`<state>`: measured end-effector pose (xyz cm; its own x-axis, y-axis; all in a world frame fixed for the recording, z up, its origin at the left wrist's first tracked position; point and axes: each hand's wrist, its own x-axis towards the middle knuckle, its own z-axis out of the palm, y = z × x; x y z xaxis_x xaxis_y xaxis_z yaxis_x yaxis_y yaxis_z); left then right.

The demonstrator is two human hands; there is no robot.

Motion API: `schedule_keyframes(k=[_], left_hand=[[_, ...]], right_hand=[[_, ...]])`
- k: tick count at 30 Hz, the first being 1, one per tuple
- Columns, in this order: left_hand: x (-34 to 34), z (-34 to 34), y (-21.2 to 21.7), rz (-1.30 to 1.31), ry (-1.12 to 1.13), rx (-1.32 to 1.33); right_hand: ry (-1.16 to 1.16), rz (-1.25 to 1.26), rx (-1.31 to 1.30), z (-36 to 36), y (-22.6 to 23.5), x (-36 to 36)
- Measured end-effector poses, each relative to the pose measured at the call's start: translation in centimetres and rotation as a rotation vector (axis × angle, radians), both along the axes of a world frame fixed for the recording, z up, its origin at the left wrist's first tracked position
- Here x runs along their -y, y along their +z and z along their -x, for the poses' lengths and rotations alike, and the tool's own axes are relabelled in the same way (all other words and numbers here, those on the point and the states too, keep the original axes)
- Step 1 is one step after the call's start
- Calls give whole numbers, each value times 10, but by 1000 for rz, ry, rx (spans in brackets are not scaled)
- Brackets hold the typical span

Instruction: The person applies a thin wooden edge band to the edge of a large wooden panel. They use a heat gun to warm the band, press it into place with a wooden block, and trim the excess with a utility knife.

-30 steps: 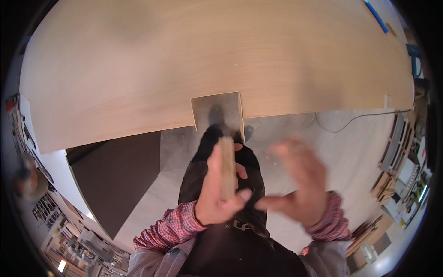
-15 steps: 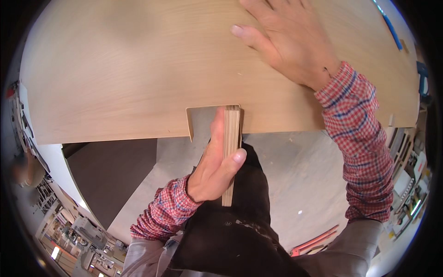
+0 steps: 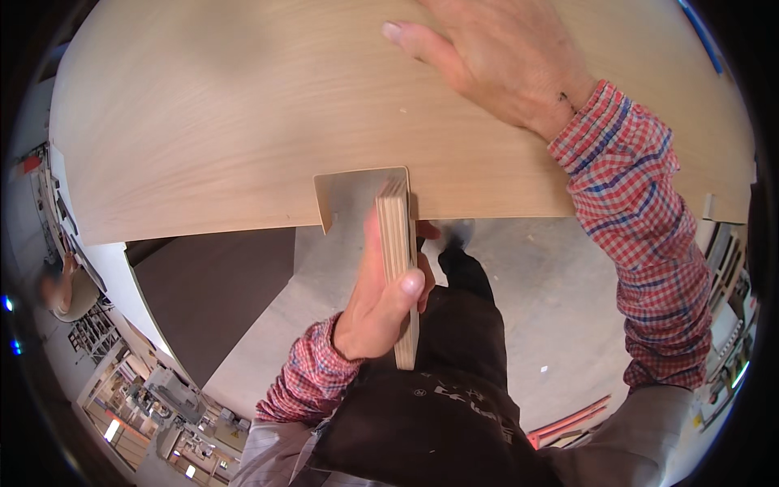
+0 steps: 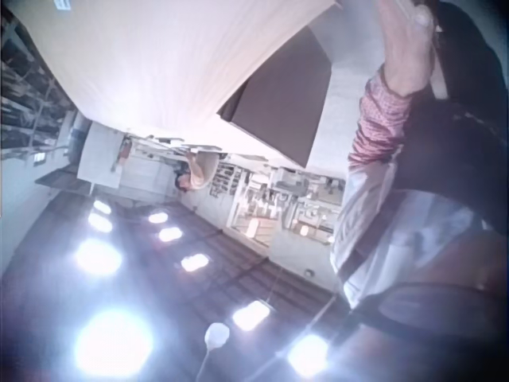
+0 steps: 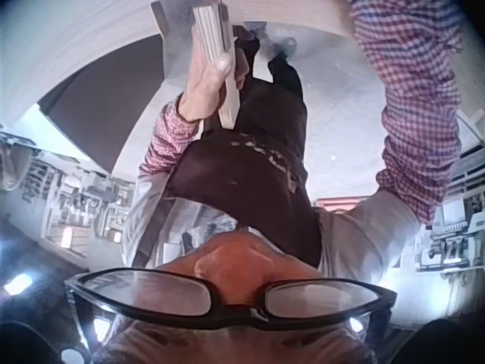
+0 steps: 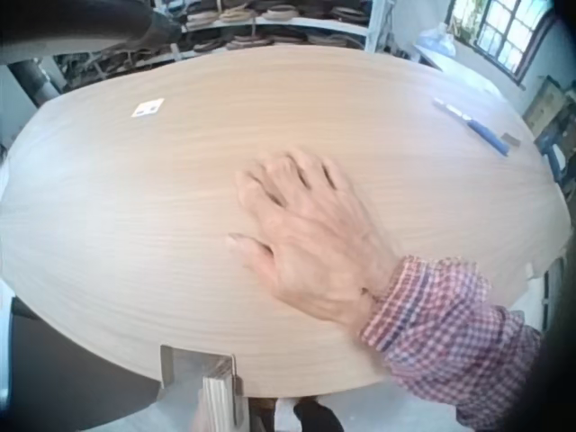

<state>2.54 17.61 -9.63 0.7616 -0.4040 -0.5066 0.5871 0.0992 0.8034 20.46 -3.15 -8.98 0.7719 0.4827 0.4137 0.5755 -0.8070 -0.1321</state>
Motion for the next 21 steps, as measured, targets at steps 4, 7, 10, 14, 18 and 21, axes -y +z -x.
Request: schedule_keyframes(k=[4,7,10,14,18,21], left_hand=[[-1,5,5,-39,-21,34],[-3,9,5,-56,-68,65],[0,11,3,-75,-40,82],[2,15,3,-69,-10,58],[2,9,2,-58,-20,52],[3,18,5,-61,19,53]], right_hand=[[-42,32,37,-1,-1,0],[-53,54,69,2,-5,-1],[-46,-6,49,-2,-5,-2],[-63,-2,7,0,-3,2],[-86,16,23,0,-6,2],[-33,-37,11,3,-2,2]])
